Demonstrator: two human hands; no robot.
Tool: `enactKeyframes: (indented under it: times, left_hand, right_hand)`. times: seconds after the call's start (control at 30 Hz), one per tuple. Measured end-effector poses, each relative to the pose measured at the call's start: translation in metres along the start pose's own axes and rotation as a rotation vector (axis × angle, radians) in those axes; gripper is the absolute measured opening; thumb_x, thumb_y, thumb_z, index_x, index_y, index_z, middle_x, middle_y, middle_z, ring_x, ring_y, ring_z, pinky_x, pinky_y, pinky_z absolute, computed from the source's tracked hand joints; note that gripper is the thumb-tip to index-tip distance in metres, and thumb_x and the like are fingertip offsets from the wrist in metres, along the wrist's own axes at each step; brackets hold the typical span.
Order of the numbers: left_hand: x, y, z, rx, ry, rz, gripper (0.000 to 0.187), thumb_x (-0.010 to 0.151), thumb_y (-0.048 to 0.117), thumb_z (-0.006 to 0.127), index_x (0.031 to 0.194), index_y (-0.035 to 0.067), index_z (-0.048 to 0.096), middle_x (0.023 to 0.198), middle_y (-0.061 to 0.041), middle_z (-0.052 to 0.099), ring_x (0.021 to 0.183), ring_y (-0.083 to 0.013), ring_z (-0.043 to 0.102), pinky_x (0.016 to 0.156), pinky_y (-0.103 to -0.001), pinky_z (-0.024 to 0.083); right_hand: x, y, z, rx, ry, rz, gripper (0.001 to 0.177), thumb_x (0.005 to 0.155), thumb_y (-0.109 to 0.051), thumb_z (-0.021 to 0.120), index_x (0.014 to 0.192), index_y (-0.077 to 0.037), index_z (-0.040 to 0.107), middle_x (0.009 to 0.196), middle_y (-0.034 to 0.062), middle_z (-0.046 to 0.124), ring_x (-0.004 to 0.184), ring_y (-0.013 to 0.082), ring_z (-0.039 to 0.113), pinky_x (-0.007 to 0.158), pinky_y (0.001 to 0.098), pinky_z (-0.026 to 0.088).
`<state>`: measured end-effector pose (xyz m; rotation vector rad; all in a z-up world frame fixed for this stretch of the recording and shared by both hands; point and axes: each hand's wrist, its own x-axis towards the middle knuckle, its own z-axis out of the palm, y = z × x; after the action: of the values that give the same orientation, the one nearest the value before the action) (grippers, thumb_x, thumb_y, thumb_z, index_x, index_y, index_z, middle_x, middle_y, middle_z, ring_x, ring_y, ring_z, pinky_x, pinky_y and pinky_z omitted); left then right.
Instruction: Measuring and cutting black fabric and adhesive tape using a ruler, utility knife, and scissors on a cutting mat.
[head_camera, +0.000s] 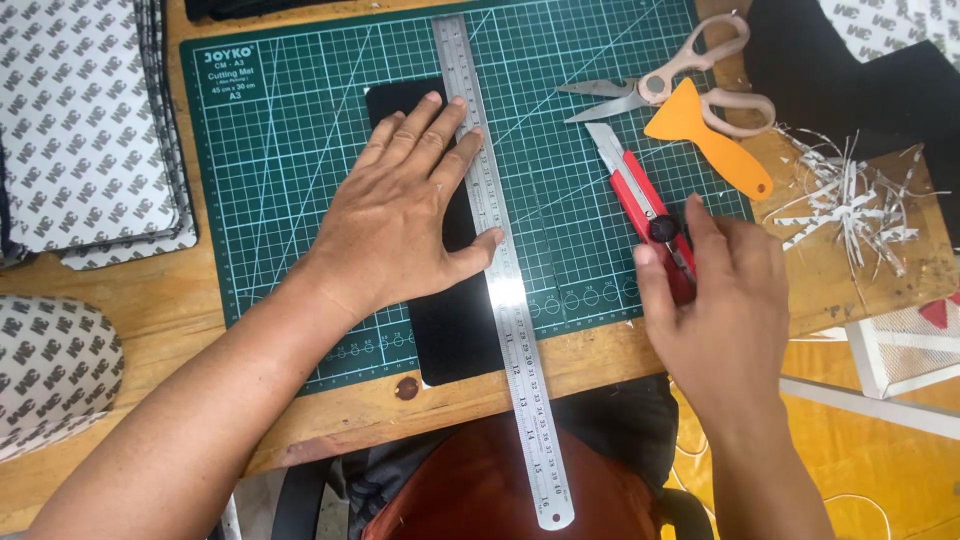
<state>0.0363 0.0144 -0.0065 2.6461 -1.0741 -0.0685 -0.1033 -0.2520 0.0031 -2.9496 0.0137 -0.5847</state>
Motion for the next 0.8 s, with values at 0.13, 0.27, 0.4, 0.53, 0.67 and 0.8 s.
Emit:
enactKeyframes:
  times: [0.13, 0.27, 0.4, 0.53, 0.67, 0.8]
  left_hand:
    - [0.001, -0.001, 0.001, 0.014, -0.024, -0.013, 0.092, 0.097, 0.070, 0.046, 0.160, 0.004, 0.030, 0.170, -0.018, 0.016, 0.157, -0.0303, 0.007, 0.126, -0.047, 0.003]
    - [0.001, -0.002, 0.002, -0.001, -0.011, -0.010, 0.092, 0.097, 0.069, 0.047, 0.160, 0.004, 0.030, 0.170, -0.018, 0.016, 0.157, -0.0304, 0.007, 0.126, -0.047, 0.003]
    - [0.000, -0.002, 0.005, 0.011, -0.002, -0.008, 0.092, 0.097, 0.071, 0.044, 0.160, 0.004, 0.031, 0.170, -0.018, 0.017, 0.157, -0.0303, 0.007, 0.126, -0.047, 0.003]
    - [0.001, -0.003, 0.006, 0.020, -0.011, -0.007, 0.092, 0.097, 0.072, 0.044, 0.160, 0.005, 0.031, 0.170, -0.018, 0.016, 0.157, -0.0305, 0.006, 0.126, -0.047, 0.002]
    - [0.001, -0.003, 0.005, 0.017, -0.001, -0.007, 0.093, 0.096, 0.071, 0.046, 0.159, 0.005, 0.033, 0.170, -0.018, 0.018, 0.157, -0.0308, 0.008, 0.126, -0.048, 0.004]
    - [0.002, -0.002, 0.005, 0.015, -0.004, -0.013, 0.094, 0.095, 0.071, 0.047, 0.159, 0.004, 0.031, 0.170, -0.019, 0.017, 0.157, -0.0311, 0.008, 0.126, -0.048, 0.004]
  right_hand:
    - [0.006, 0.008, 0.011, -0.040, -0.069, 0.024, 0.049, 0.106, -0.033, 0.064, 0.139, 0.003, 0.069, 0.111, 0.0196, 0.059, 0.103, 0.0369, 0.058, 0.081, 0.0526, 0.052]
    - [0.017, 0.004, -0.003, 0.122, -0.250, 0.196, 0.052, 0.099, -0.034, 0.065, 0.139, -0.002, 0.066, 0.115, 0.0192, 0.055, 0.102, 0.0386, 0.061, 0.075, 0.0574, 0.054]
    - [0.026, -0.010, -0.021, 0.220, -0.339, 0.308, 0.040, 0.095, -0.029, 0.063, 0.123, 0.000, 0.061, 0.100, 0.0152, 0.066, 0.071, 0.0302, 0.066, 0.070, 0.0480, 0.052]
    - [0.041, -0.037, -0.035, 0.400, -0.474, 0.453, 0.050, 0.094, -0.020, 0.061, 0.138, -0.004, 0.043, 0.087, 0.0128, 0.074, 0.057, 0.0252, 0.072, 0.052, 0.0368, 0.062]
    - [0.058, -0.064, -0.031, 0.401, -0.560, 0.323, 0.077, 0.102, -0.040, 0.049, 0.166, -0.014, 0.017, 0.060, 0.0037, 0.059, 0.038, 0.0146, 0.051, 0.033, 0.0266, 0.047]
    - [0.075, -0.080, -0.011, 0.376, -0.457, 0.058, 0.060, 0.106, -0.021, 0.047, 0.162, -0.005, 0.030, 0.065, 0.0081, 0.061, 0.043, 0.0198, 0.058, 0.041, 0.0363, 0.056]
